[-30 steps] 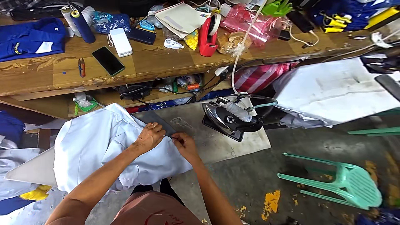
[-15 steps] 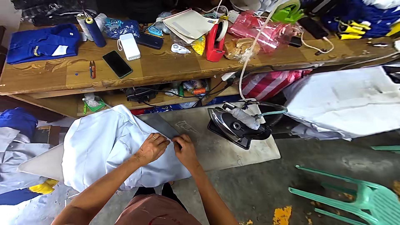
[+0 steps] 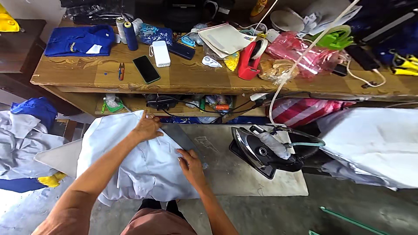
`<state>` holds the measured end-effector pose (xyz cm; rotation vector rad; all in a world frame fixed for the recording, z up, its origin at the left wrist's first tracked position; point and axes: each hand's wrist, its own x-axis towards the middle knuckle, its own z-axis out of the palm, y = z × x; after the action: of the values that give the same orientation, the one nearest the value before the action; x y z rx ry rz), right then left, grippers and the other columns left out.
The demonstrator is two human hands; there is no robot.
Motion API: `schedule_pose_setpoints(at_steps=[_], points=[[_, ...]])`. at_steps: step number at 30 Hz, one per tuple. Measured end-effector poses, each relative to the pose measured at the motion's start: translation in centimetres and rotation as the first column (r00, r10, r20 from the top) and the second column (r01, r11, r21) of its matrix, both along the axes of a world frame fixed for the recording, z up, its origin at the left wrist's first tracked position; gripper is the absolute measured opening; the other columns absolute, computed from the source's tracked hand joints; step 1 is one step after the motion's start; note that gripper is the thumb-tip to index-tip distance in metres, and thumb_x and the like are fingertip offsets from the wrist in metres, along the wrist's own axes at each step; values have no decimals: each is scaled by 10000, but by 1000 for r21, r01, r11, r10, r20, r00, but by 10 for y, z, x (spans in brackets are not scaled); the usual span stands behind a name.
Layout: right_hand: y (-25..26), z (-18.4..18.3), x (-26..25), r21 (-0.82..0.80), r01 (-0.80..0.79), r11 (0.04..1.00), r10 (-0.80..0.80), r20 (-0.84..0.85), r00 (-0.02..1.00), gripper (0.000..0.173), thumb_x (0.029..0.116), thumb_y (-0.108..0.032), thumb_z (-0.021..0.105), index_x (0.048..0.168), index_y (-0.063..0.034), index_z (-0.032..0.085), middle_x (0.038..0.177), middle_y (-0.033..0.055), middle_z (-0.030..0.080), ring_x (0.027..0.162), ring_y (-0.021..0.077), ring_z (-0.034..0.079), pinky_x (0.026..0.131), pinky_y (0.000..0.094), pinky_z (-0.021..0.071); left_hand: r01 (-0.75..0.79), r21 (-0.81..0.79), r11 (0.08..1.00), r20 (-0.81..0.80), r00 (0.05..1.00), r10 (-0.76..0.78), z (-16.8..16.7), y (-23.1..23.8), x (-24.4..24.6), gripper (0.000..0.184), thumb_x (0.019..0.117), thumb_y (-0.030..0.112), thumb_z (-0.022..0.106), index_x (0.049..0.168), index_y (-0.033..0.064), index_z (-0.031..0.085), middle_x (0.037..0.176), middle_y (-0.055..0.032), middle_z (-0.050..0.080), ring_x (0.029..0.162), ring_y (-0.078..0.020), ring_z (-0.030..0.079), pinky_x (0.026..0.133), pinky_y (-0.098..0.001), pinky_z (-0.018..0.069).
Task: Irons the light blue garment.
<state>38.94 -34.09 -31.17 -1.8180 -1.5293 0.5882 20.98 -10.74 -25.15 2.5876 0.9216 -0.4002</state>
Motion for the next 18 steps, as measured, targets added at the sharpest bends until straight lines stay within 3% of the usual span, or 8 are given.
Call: schedule_pose_setpoints(at_steps=[2, 4, 6, 8, 11, 13, 15, 18], points=[[2, 0, -1, -16, 1, 1000, 0, 20, 1000, 339, 938, -188, 646, 1261, -166, 747, 1052, 146, 689, 992, 264, 664, 880, 405, 570, 34, 8, 999, -2, 999, -34, -4, 25, -22, 397, 975, 447, 666, 1211, 138, 741, 1274, -144, 682, 1325, -386, 535, 1179, -725, 167], [2, 0, -2, -36, -4, 999, 5, 32, 999, 357, 937, -212, 652, 1282, -186, 738, 1052, 145, 683, 991, 266, 658, 880, 409, 565, 108, 57, 992, -33, 994, -106, -7, 41, -38, 328, 956, 387, 694, 1181, 154, 746, 1216, -117, 697, 1247, -354, 577, 1113, -633, 330], [3, 0, -1, -55, -10, 998, 12, 44, 999, 370, 939, -227, 649, 1299, -213, 730, 1051, 138, 677, 977, 256, 654, 868, 400, 566, 168, 72, 983, -22, 986, -167, -6, 52, -45, 288, 942, 260, 702, 1206, 148, 732, 1202, -110, 700, 1208, -335, 598, 1059, -562, 409], [4, 1, -1, -67, -21, 998, 25, 58, 998, 391, 937, -231, 644, 1321, -229, 718, 1038, 137, 670, 959, 258, 649, 856, 404, 561, 184, 122, 975, 78, 978, -195, -5, 56, -49, 307, 905, 89, 697, 1211, 100, 711, 1186, -141, 708, 1169, -357, 640, 1018, -558, 475], [5, 1, -1, -68, -25, 997, 31, 82, 996, 408, 936, -236, 638, 1337, -243, 708, 1015, 133, 663, 931, 255, 643, 831, 405, 560, 222, 339, 914, 231, 922, -310, -8, 61, -56, 225, 876, 20, 694, 1099, 47, 698, 1088, -171, 693, 1081, -368, 667, 922, -534, 539], [6, 2, -1, -81, -22, 996, 29, 90, 995, 413, 937, -242, 634, 1344, -250, 703, 1009, 136, 659, 923, 258, 641, 827, 405, 557, 202, 490, 848, 267, 891, -366, -18, 65, -65, 87, 912, 39, 659, 992, 34, 694, 1030, -173, 685, 1040, -371, 663, 872, -528, 534], [7, 3, -2, -110, -23, 994, 33, 91, 995, 421, 937, -242, 633, 1352, -260, 697, 1011, 142, 657, 929, 262, 640, 830, 411, 555, 140, 519, 843, 175, 948, -265, -28, 66, -76, 76, 926, 56, 653, 977, 40, 708, 1069, -180, 679, 1102, -393, 630, 950, -578, 483], [9, 8, -3, -144, -20, 989, 35, 102, 994, 429, 932, -234, 632, 1356, -253, 693, 1022, 151, 656, 945, 274, 640, 843, 418, 555, -39, 349, 936, -118, 989, 86, -21, 56, -64, 250, 969, 50, 609, 1198, 68, 709, 1403, -209, 572, 1374, -445, 460, 1151, -689, 281]])
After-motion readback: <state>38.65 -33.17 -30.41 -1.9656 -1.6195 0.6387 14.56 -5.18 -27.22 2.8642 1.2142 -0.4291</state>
